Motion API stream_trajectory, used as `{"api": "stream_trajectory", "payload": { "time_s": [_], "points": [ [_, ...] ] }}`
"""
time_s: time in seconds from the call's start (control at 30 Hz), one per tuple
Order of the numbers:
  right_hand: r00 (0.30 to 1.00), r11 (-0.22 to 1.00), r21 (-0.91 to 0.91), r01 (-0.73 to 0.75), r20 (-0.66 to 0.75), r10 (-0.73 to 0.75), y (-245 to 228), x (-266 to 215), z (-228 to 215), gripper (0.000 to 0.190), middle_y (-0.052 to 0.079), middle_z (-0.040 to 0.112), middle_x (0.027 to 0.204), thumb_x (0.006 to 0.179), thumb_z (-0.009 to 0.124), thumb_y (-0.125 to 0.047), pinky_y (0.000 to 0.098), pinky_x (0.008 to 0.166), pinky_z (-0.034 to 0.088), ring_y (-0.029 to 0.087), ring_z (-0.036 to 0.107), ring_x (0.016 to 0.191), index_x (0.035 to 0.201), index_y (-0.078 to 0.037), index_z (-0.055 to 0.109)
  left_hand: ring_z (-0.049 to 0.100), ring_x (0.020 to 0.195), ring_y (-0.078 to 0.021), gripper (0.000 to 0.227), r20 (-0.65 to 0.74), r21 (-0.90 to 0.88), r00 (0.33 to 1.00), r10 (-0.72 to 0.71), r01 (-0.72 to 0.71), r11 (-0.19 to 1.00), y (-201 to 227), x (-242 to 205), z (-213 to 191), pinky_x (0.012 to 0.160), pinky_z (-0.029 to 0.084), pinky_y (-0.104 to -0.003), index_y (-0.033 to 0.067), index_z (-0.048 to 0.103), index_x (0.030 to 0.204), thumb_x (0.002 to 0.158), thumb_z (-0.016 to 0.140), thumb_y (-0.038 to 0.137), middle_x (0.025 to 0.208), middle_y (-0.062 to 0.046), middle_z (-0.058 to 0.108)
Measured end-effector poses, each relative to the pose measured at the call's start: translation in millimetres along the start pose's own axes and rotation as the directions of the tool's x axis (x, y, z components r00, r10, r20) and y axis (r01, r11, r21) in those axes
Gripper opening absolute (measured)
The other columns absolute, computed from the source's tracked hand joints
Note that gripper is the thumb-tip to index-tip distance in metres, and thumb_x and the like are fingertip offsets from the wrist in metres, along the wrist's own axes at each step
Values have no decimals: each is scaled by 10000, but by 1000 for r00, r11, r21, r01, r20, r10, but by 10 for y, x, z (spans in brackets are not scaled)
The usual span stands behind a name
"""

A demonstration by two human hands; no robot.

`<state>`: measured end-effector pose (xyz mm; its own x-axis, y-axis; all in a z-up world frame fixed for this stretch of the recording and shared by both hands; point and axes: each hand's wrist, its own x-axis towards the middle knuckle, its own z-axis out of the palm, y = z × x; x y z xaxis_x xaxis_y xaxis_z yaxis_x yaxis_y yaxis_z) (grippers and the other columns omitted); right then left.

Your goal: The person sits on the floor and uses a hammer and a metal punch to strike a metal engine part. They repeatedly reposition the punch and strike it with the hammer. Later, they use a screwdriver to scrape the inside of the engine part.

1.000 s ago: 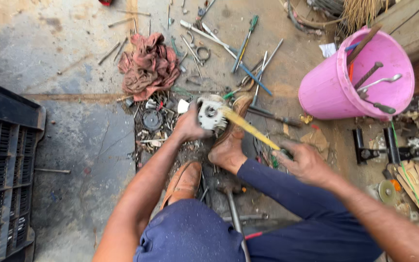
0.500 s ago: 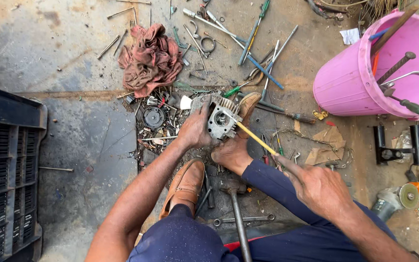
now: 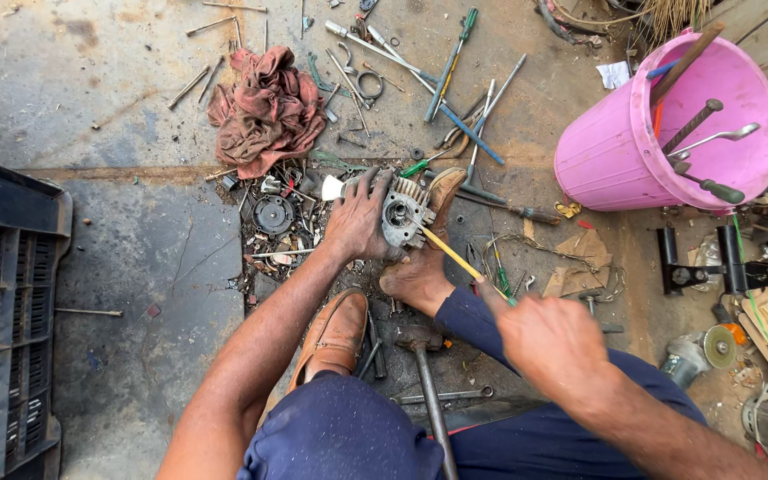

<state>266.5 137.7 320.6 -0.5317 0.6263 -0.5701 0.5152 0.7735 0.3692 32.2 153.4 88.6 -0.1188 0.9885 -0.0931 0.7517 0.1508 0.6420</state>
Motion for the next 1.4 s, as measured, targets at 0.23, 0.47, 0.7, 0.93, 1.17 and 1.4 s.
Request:
{"api": "stream_trajectory", "payload": {
  "time_s": [0.23, 0.47, 0.7, 0.93, 1.17, 1.4],
  "points": [
    [995, 996, -30, 81, -57, -83, 62, 123, 12, 689, 113, 712, 675, 819, 585, -143, 452, 544, 584, 283, 716, 602, 1499, -221, 505, 540, 1245, -434, 1511, 19, -151, 999, 29, -26, 988, -39, -9, 9, 1012, 481, -540, 19, 165, 1603, 409, 955, 501, 1380, -233, 467],
    [986, 904, 403, -143, 134, 96, 530, 162, 510, 592, 159, 676, 600, 975, 553, -359, 418, 622, 599, 294, 667, 525, 1551, -463, 468, 565, 1208, -466, 1452, -19, -292, 999, 29, -33, 956, -125, 34, 42, 1003, 497, -488, 22, 214, 1588, 413, 947, 458, 1378, -255, 466],
    [947, 887, 454, 91, -314, 63, 187, 145, 767, 504, 161, 689, 674, 911, 647, -297, 529, 568, 538, 391, 673, 606, 1412, -316, 603, 547, 1222, -503, 1484, -157, -262, 975, 156, -194, 945, -300, 120, 176, 1015, 489, -490, 0, 230, 1566, 383, 991, 474, 1359, -297, 455],
    [1000, 985, 172, -29, -7, 30, 191, 41, 151, 690, 178, 718, 713, 862, 567, -143, 512, 590, 584, 372, 724, 659, 1533, -287, 500, 571, 1188, -505, 1468, -85, -256, 993, 77, -97, 962, -175, 75, 123, 964, 512, -501, 26, 237, 1572, 396, 988, 485, 1374, -310, 452],
    [997, 986, 167, 6, 77, -19, 148, 145, -71, 597, 164, 724, 736, 928, 532, -199, 526, 643, 578, 364, 732, 715, 1520, -259, 496, 574, 1187, -493, 1504, -71, -254, 995, 68, -84, 964, -127, 42, 70, 966, 506, -504, 32, 210, 1563, 374, 1004, 496, 1392, -315, 433],
    [999, 989, 147, -8, 36, 3, -93, 87, 5, 609, 151, 724, 781, 921, 543, -186, 493, 628, 592, 343, 739, 701, 1525, -170, 477, 599, 1167, -495, 1469, -54, -239, 998, 33, -45, 970, -72, -12, 84, 956, 524, -499, 48, 212, 1579, 405, 980, 484, 1378, -304, 453]
  ]
}}
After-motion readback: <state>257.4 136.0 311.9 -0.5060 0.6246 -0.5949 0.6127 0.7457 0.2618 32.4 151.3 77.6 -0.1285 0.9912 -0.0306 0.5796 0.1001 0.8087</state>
